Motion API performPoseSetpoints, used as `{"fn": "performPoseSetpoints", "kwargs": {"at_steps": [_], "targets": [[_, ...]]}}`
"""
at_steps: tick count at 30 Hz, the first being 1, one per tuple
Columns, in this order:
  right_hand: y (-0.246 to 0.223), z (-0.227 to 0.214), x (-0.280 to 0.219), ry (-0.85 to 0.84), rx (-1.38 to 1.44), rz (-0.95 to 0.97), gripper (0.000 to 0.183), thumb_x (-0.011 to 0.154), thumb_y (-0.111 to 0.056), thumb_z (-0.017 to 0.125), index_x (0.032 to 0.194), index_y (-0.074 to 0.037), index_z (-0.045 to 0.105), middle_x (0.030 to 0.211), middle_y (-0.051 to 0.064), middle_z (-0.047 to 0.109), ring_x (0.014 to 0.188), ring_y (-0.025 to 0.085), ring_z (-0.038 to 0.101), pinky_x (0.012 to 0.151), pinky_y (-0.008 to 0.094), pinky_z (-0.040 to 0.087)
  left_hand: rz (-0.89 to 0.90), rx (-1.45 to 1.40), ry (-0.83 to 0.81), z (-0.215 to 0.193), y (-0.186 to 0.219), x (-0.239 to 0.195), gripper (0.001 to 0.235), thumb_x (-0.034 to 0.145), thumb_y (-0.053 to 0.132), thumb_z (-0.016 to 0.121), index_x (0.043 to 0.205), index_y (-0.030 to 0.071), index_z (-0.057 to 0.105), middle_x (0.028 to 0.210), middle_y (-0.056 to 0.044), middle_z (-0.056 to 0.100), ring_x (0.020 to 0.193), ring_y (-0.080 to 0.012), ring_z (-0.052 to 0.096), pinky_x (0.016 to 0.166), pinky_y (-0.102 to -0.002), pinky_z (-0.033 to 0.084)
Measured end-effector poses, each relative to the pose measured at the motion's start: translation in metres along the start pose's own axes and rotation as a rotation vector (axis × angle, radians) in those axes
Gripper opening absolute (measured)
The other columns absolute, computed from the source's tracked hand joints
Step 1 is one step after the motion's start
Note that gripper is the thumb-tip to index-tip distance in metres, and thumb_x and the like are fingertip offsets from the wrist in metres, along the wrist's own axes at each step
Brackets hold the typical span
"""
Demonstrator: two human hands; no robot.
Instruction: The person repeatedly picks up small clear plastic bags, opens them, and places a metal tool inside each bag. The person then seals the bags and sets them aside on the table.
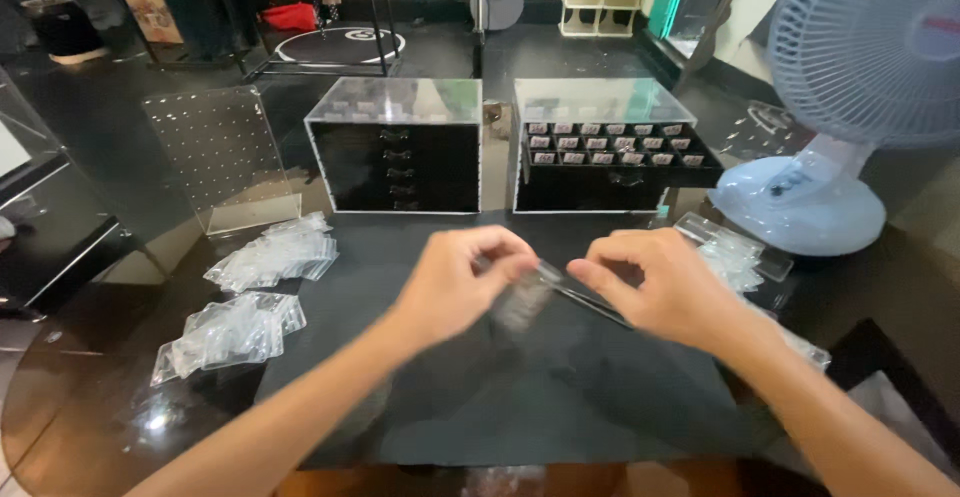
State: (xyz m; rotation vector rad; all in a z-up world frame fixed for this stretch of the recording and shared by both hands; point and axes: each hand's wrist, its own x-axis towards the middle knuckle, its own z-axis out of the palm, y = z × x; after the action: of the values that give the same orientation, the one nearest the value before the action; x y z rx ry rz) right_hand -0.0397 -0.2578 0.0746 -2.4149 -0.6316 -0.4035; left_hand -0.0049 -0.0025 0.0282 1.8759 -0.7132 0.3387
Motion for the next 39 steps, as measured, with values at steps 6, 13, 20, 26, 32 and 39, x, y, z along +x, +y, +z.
{"fn": "performPoseSetpoints", "kwargs": {"at_steps": [6, 13, 20, 26, 32, 39], "targets": [[0.066, -0.083, -0.002, -0.443, -0.36, 0.269, 0.053, 0.11, -0.038, 0.081, 0.071, -0.015, 0.055, 0.065, 0.0, 0.052, 0.061, 0.015, 0.043, 0.066, 0.03, 0.038, -0.144, 0.509, -0.31, -0.122, 0.061, 0.023, 0.027, 0.115, 0.021, 0.053, 0.113, 0.019, 0.08, 0.115, 0.006, 0.087, 0.092, -0.0114, 0.077, 0.084, -0.03, 0.056], [0.115, -0.106, -0.004, -0.52, -0.374, 0.566, 0.024, 0.095, -0.036, 0.095, 0.102, -0.02, 0.078, 0.102, 0.0, 0.081, 0.09, 0.018, 0.07, 0.082, 0.034, 0.054, -0.626, 0.839, -0.412, -0.183, 0.046, -0.04, 0.035, 0.115, 0.04, 0.048, 0.128, 0.036, 0.081, 0.121, 0.016, 0.089, 0.105, -0.0061, 0.081, 0.095, -0.026, 0.059], [0.151, -0.089, 0.003, -0.602, -0.42, 0.53, 0.033, 0.089, -0.033, 0.1, 0.109, -0.022, 0.076, 0.117, -0.006, 0.081, 0.1, 0.017, 0.075, 0.085, 0.035, 0.056, -0.637, 1.15, -0.435, -0.23, -0.056, -0.082, 0.035, 0.098, 0.049, 0.077, 0.133, 0.055, 0.077, 0.132, 0.025, 0.078, 0.12, -0.0044, 0.073, 0.107, -0.028, 0.056], [0.127, -0.093, -0.003, -0.579, -0.352, 0.567, 0.018, 0.097, -0.014, 0.086, 0.103, -0.019, 0.069, 0.094, -0.003, 0.071, 0.085, 0.018, 0.062, 0.076, 0.036, 0.049, -0.322, 0.995, -0.39, -0.179, -0.003, -0.048, 0.034, 0.1, 0.051, 0.07, 0.132, 0.045, 0.081, 0.143, 0.023, 0.077, 0.128, -0.0062, 0.075, 0.109, -0.034, 0.058], [0.081, -0.107, -0.004, -0.54, -0.337, 0.466, 0.005, 0.102, -0.019, 0.08, 0.1, -0.019, 0.075, 0.105, -0.004, 0.086, 0.1, 0.016, 0.078, 0.091, 0.036, 0.059, 0.193, 0.736, -0.554, -0.106, 0.025, 0.008, 0.017, 0.106, 0.036, 0.071, 0.112, 0.025, 0.082, 0.102, 0.004, 0.082, 0.1, -0.0216, 0.076, 0.092, -0.042, 0.059], [0.073, -0.115, -0.009, -0.563, -0.36, 0.629, 0.015, 0.115, -0.022, 0.06, 0.101, -0.018, 0.065, 0.13, -0.004, 0.091, 0.102, 0.021, 0.075, 0.088, 0.041, 0.054, 0.368, 0.822, -0.685, -0.031, -0.012, 0.026, 0.018, 0.111, 0.038, 0.063, 0.105, 0.029, 0.078, 0.097, 0.01, 0.083, 0.098, -0.0214, 0.075, 0.083, -0.045, 0.049]]}}
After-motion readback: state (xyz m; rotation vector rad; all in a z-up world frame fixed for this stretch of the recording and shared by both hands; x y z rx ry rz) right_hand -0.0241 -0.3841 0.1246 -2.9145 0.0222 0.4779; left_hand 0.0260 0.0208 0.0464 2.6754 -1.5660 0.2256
